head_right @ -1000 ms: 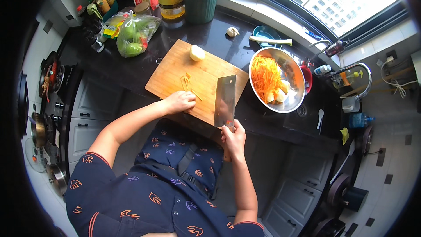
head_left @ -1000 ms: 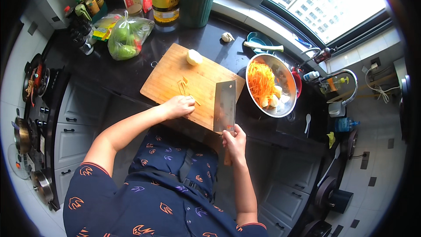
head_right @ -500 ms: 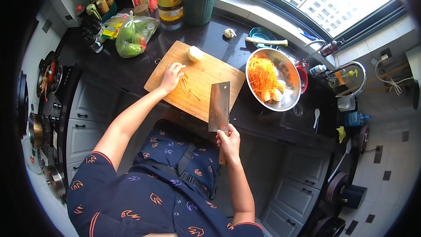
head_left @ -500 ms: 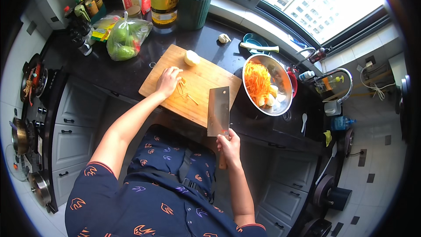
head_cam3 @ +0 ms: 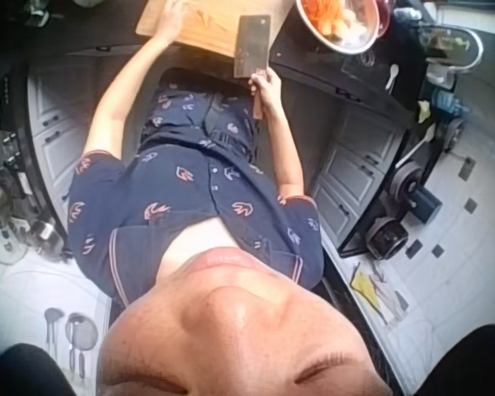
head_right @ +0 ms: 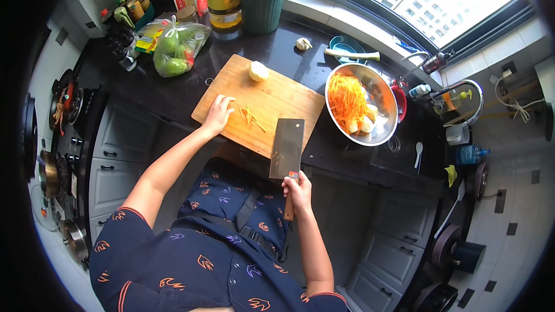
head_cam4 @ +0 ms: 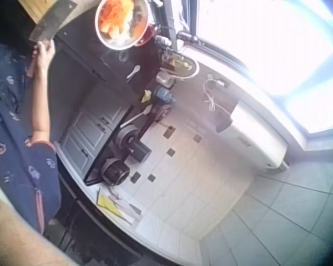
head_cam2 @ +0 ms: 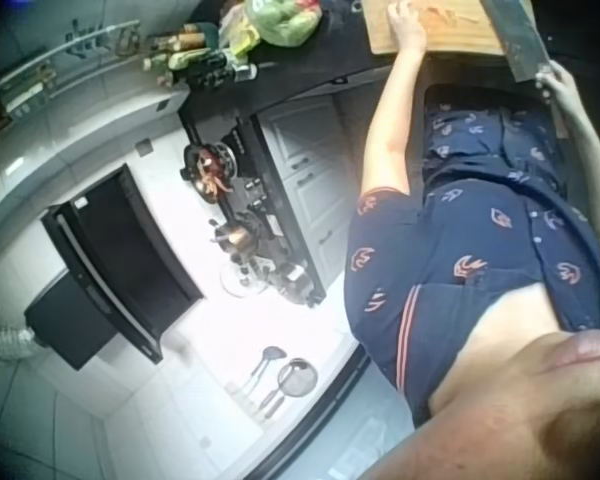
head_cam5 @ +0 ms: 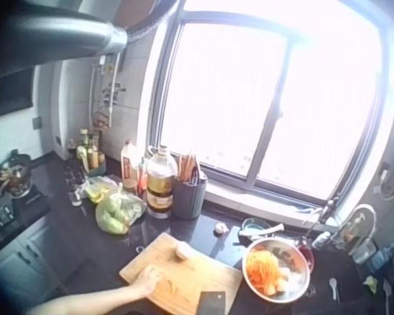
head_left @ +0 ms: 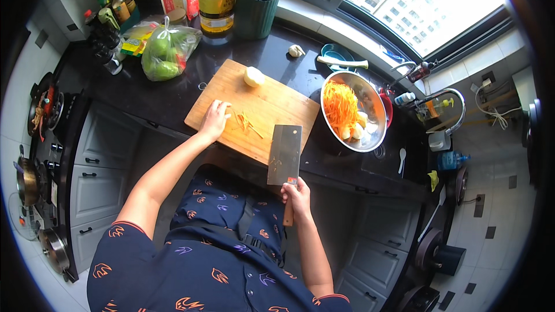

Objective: The person uses a cleaver to slice a carrot into thin strips on a wooden cutting board. After finishing the carrot, they transfer the sliced pieces into a metal bowl containing other vegetables.

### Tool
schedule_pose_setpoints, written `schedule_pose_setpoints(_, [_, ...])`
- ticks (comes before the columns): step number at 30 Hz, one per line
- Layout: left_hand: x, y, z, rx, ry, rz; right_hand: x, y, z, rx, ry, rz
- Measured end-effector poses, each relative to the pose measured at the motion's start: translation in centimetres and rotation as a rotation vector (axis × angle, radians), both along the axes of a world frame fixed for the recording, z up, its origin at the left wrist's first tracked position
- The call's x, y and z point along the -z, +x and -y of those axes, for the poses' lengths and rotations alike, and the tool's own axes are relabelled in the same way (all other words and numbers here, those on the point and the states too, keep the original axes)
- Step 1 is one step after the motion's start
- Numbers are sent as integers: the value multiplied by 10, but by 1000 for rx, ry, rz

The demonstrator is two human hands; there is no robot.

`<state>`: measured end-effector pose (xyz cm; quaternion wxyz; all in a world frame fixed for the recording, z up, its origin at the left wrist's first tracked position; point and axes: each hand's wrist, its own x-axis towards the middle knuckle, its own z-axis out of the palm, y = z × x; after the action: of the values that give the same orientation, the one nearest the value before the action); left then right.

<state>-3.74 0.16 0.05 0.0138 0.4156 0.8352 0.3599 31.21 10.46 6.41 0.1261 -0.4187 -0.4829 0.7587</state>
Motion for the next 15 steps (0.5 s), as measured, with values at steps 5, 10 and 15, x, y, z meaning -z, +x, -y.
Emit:
schedule_pose_setpoints(5, [10,18,-9,125,-68,144,19,-7,10,25,-61,-38])
schedule_pose_setpoints(10, [-11,26,-13,59,-41,144,24,-32,18,-26,-79,-79])
schedule_pose_setpoints(15, [-15,2,5,48,-158,255,16,-51,21,21,-79,-77])
